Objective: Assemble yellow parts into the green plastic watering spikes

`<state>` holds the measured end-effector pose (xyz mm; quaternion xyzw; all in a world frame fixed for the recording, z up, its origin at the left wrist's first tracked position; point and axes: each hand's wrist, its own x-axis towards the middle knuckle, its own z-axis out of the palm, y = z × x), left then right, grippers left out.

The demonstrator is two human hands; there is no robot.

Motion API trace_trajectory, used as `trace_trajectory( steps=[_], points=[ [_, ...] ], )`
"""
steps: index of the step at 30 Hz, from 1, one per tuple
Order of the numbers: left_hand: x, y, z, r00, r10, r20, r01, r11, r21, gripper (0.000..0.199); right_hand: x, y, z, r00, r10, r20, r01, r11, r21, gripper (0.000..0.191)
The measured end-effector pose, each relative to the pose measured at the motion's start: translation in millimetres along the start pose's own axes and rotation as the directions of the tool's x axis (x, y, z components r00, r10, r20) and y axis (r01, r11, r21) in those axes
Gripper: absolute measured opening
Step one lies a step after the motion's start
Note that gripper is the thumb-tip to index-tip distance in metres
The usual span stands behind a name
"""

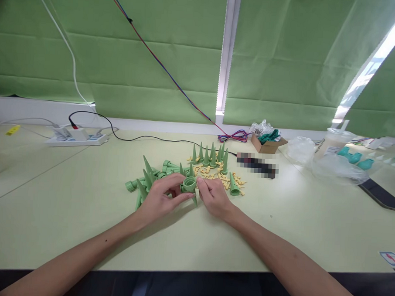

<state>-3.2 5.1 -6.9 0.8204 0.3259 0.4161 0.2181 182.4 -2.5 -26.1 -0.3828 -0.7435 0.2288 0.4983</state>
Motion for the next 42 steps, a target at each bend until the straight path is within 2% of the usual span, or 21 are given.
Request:
trace_trajectory(
  steps=[9,26,42],
  points=[
    [0.1,-0.1,0.9,0.997,0.062,-0.053,-0.058,0.995,0.084,0.020,0.2,0.8,-0.6,1.000,-0.022,-0.009,0.021,0.998,-0.052,0.059],
    [-1.4,-5.1,3.1,0.988,0.125,-0.085,-0.114,0.986,0.123,0.011,0.9,2.6,0.5,0.999,-0.036,-0.023,0.034,0.994,-0.099,0.059],
    [-0.6,-0.9,2.4,0.994,0.102,-0.047,-0.096,0.989,0.110,0.015,2.0,2.0,0.2,0.996,-0.088,-0.028,0.084,0.989,-0.123,0.056]
  ],
)
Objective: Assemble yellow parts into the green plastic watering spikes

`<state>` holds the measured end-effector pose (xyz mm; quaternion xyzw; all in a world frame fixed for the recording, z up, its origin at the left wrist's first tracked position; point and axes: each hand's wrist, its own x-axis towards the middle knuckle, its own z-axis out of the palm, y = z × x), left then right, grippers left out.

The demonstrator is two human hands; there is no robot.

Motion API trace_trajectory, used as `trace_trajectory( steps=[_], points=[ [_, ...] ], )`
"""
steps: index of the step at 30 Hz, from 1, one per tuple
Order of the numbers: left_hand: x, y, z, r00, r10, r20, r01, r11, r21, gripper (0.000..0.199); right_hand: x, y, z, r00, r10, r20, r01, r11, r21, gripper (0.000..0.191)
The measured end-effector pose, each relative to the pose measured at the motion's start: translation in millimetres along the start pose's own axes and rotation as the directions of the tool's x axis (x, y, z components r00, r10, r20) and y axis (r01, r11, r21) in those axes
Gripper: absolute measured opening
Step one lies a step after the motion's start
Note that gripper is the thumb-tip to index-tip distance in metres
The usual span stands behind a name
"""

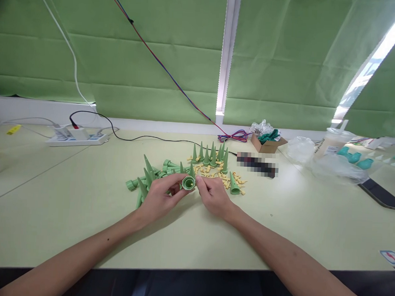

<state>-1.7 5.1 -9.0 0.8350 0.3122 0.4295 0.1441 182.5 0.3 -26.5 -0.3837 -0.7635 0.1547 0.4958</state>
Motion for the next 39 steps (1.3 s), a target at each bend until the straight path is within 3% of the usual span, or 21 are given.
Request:
trace_trajectory(
  steps=[14,23,26,30,35,39],
  points=[
    [2,-4,2.1,1.000,0.010,0.003,-0.010,1.000,-0.025,0.021,-1,3,3,0.998,0.063,0.028,-0.065,0.996,0.068,0.054],
    [2,3,0.0,0.979,-0.169,0.113,0.183,0.975,-0.125,0.031,-2,-1,4,0.983,0.183,0.024,-0.184,0.962,0.202,0.051],
    [2,6,-0.1,0.967,-0.214,0.136,0.241,0.943,-0.230,0.032,-3,2,5,0.982,0.189,0.003,-0.183,0.946,0.266,0.049],
    [2,6,-0.3,0.955,-0.271,0.122,0.297,0.873,-0.387,0.017,-5,5,6,0.982,0.178,-0.064,-0.151,0.943,0.296,0.048],
    [6,7,-3.5,0.926,-0.324,0.195,0.379,0.790,-0.483,0.048,-5,5,5,0.985,0.145,-0.090,-0.120,0.964,0.237,0.047],
    [10,11,-5.6,0.881,-0.390,0.266,0.471,0.695,-0.543,0.059,-4,4,4,0.994,0.089,-0.066,-0.077,0.984,0.163,0.048]
  ],
)
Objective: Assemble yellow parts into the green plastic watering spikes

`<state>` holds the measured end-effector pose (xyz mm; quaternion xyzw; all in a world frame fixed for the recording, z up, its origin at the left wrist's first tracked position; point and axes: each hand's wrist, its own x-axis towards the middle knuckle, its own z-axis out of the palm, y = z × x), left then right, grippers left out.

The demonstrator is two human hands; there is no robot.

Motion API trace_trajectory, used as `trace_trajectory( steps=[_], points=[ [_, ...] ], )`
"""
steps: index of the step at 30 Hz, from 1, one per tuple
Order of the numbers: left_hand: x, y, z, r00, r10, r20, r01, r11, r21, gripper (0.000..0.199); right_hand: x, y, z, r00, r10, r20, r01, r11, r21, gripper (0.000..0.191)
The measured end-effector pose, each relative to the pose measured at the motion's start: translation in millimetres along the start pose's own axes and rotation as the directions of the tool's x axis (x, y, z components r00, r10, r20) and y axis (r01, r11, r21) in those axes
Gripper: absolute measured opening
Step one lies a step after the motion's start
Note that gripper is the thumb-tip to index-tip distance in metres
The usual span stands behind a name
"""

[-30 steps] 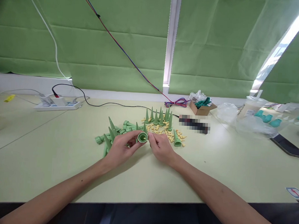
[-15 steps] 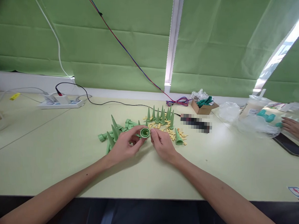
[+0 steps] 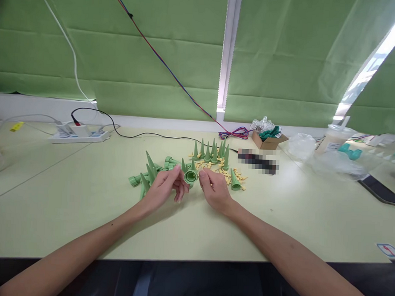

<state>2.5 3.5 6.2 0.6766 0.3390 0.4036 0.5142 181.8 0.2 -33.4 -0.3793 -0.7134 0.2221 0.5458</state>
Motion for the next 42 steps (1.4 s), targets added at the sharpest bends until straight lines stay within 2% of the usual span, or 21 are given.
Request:
trace_trajectory(
  steps=[7,17,25,33,42],
  points=[
    [2,1,-0.8,0.997,-0.062,0.054,0.063,0.998,-0.014,0.065,-1,-4,0,0.994,-0.100,0.040,0.103,0.990,-0.097,0.049],
    [3,-6,0.1,0.991,-0.081,0.106,0.073,0.994,0.081,0.067,-2,-4,1,0.996,-0.051,0.067,0.060,0.990,-0.128,0.050],
    [0,-2,0.8,0.990,-0.074,0.120,0.066,0.995,0.071,0.054,-2,-4,1,0.997,-0.058,0.059,0.065,0.991,-0.116,0.049],
    [0,-8,0.6,0.992,-0.037,0.118,0.031,0.998,0.053,0.045,-4,2,0,0.997,-0.043,0.061,0.049,0.994,-0.101,0.049],
    [-4,-10,1.4,0.995,-0.025,0.094,0.009,0.986,0.165,0.037,-4,5,3,0.999,0.006,0.038,-0.003,0.997,-0.074,0.052]
  ],
)
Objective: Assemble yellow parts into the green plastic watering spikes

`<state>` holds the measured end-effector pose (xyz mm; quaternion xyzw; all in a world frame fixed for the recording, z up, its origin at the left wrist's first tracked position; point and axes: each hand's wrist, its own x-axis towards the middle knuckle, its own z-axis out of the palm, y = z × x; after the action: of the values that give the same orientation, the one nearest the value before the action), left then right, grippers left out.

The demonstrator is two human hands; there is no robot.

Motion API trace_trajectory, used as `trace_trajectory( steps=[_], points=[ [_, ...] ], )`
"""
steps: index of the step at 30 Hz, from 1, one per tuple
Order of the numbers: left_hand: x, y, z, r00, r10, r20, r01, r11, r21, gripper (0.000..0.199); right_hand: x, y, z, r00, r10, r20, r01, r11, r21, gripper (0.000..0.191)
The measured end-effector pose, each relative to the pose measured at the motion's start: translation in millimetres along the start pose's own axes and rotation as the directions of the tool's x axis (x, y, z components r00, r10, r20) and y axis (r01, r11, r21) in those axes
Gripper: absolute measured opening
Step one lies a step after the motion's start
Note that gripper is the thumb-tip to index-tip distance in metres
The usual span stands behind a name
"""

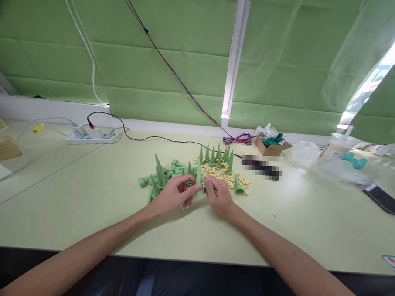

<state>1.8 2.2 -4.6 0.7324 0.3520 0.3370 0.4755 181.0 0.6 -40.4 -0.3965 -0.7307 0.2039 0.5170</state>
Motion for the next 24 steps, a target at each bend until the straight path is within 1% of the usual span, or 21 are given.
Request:
trace_trajectory(
  steps=[6,9,13,18,21,24],
  points=[
    [0,-1,0.3,0.999,0.043,-0.023,-0.042,0.997,0.070,0.033,2,-2,1,1.000,-0.001,-0.020,-0.001,0.995,-0.097,0.060],
    [1,-2,0.7,0.992,0.100,-0.070,-0.090,0.986,0.139,0.030,3,-2,1,1.000,-0.003,-0.015,0.001,0.992,-0.124,0.061],
    [4,-6,1.8,0.967,0.216,-0.133,-0.181,0.954,0.239,0.024,4,-1,1,0.999,0.015,-0.032,-0.019,0.993,-0.119,0.061],
    [4,-12,3.2,0.932,0.331,-0.145,-0.260,0.894,0.365,0.021,4,-2,2,0.997,0.048,-0.054,-0.051,0.996,-0.068,0.058],
    [3,-10,4.4,0.918,0.356,-0.175,-0.264,0.877,0.401,0.019,4,-3,3,0.995,0.070,-0.066,-0.072,0.997,-0.031,0.055],
    [2,-6,4.7,0.921,0.321,-0.220,-0.222,0.898,0.381,0.019,5,-3,3,0.992,0.087,-0.096,-0.086,0.996,0.017,0.053]
  ],
)
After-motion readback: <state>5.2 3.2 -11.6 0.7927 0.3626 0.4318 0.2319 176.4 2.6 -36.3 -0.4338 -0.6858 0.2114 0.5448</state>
